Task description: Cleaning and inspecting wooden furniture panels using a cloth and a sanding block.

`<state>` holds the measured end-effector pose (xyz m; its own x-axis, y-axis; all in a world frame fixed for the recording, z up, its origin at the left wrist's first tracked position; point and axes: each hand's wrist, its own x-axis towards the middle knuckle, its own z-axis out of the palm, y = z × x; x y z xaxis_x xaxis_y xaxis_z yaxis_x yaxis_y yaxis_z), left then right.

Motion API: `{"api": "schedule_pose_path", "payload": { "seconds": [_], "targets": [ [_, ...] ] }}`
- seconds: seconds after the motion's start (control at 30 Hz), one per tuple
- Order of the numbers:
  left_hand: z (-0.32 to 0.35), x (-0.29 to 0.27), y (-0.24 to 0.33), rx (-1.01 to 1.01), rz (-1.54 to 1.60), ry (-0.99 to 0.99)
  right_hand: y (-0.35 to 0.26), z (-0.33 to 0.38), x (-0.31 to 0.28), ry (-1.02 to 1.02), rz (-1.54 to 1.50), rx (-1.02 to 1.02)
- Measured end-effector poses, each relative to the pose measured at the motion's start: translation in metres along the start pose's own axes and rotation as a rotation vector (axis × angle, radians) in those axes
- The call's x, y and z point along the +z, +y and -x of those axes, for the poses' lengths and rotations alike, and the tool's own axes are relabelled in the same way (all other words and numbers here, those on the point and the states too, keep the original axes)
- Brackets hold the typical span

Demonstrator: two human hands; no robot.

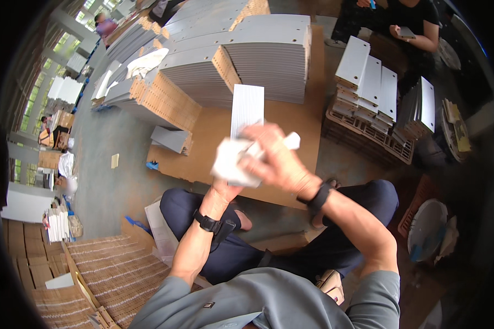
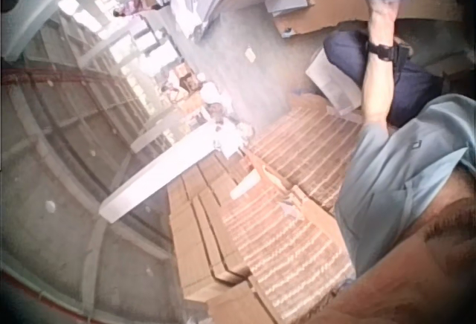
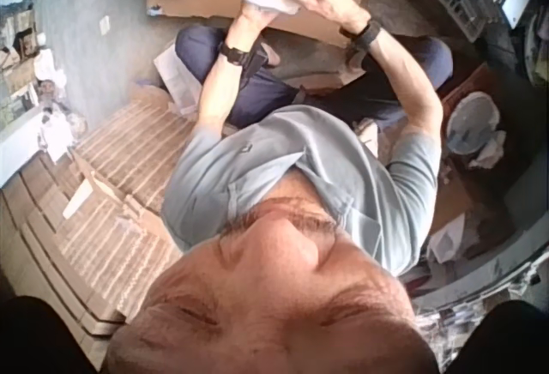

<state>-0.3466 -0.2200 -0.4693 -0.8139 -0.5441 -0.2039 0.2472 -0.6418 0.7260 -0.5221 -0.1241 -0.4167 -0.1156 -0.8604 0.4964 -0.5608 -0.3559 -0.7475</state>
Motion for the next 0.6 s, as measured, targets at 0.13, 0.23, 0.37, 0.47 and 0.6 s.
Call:
{"api": "schedule_pose_path", "payload": {
  "seconds": [0.13,0.23,0.37,0.47,0.6],
  "targets": [
    [0.017,0.002,-0.020,-0.127,0.249,0.097,0.017,0.005,0.035,-0.055,0.430,-0.239],
    [0.031,0.008,-0.021,-0.370,0.138,-0.173,0.053,-0.030,-0.009,0.191,0.608,-0.175],
    [0.042,0.018,-0.030,-0.417,0.117,-0.186,0.123,-0.033,-0.068,0.437,0.171,0.606],
    [0.045,0.011,-0.022,-0.360,0.108,-0.282,0.131,-0.024,-0.085,0.504,0.196,0.610],
    [0.041,-0.002,-0.020,-0.350,0.126,-0.293,0.124,-0.021,-0.100,0.528,0.136,0.535]
  ]
}}
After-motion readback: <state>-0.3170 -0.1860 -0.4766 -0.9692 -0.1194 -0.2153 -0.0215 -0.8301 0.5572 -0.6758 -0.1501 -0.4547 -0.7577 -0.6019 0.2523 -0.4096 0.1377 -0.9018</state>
